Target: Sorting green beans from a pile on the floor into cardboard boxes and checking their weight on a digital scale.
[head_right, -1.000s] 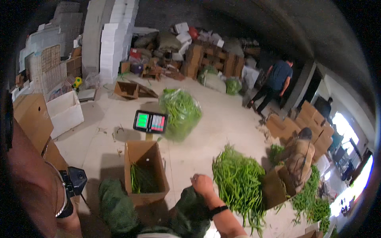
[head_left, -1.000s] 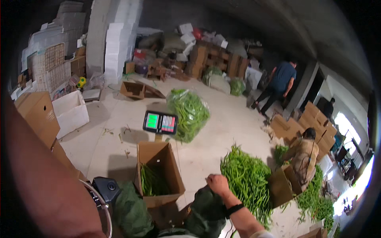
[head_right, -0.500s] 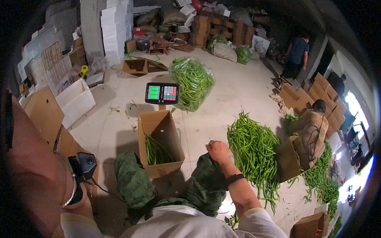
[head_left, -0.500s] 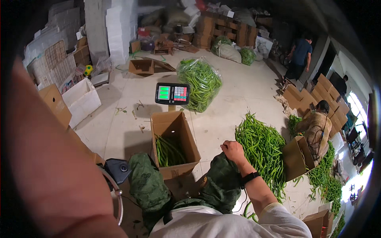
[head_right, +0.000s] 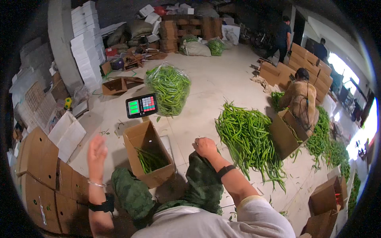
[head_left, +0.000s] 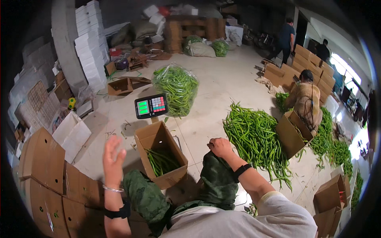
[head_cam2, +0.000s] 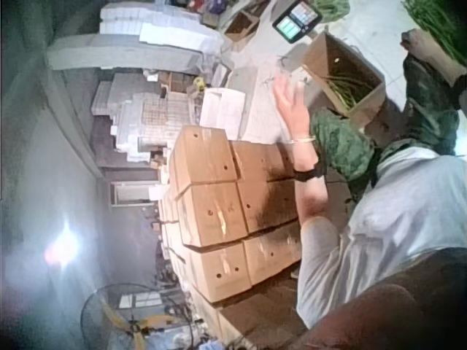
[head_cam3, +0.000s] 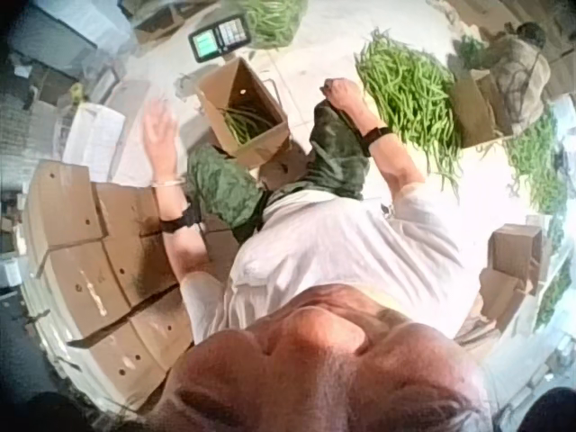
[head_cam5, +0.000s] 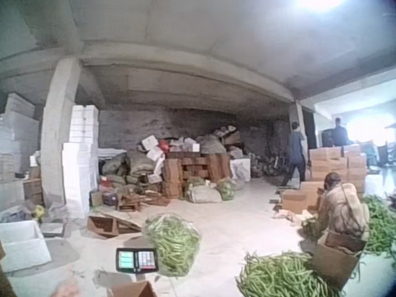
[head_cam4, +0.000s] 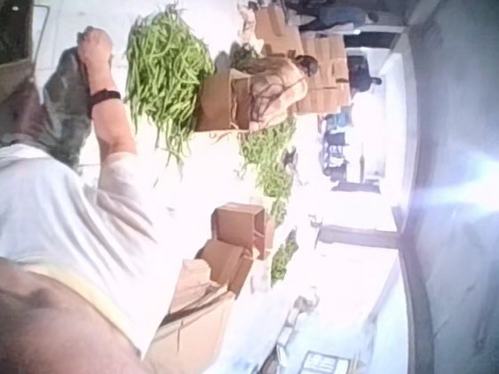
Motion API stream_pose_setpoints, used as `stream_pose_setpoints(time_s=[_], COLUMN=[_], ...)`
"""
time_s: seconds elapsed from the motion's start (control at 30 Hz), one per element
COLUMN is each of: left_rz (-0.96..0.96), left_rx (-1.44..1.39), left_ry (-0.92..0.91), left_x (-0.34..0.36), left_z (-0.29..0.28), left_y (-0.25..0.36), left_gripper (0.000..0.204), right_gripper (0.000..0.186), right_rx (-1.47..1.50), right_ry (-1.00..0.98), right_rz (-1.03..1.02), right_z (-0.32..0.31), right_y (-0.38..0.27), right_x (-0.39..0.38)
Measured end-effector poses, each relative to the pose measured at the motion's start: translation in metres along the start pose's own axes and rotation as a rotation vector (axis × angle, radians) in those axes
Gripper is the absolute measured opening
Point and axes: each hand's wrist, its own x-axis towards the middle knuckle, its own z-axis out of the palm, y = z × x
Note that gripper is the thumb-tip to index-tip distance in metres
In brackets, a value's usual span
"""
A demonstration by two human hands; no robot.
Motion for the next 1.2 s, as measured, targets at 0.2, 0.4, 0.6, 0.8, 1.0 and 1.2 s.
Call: stream_pose_setpoints(time_s=[0.2,0.4,0.6,0.8,1.0,1.2], left_rz=[-0.469,-0.41,-0.331,-0.284,-0.406,-0.363], left_rx=[-0.025,0.128,0.414,0.415,0.921,0.923], left_ry=[-0.201,-0.15,-0.299,-0.402,-0.633,-0.626], left_x=[-0.037,-0.043,-0.013,0.006,-0.003,-0.002], left_z=[0.018,-0.025,-0.031,-0.067,-0.048,-0.032], left_y=[-0.095,-0.134,-0.108,-0.116,-0.117,-0.103], left_gripper=[0.048,0.048,0.039,0.043,0.041,0.046], right_gripper=[0.027,0.028,0.03,0.029,0.029,0.027], right_rx=[-0.062,0.04,0.037,0.017,0.011,0.018], right_ry=[0.013,-0.002,0.023,-0.029,-0.072,-0.067], right_rz=[0.092,0.092,0.116,0.109,0.066,0.028], right_z=[-0.017,0.006,-0.008,-0.005,-0.009,0.002], right_y=[0.031,0.016,0.032,0.023,0.002,-0.008], right_x=[-0.013,-0.003,-0.017,-0.006,0.0,0.008])
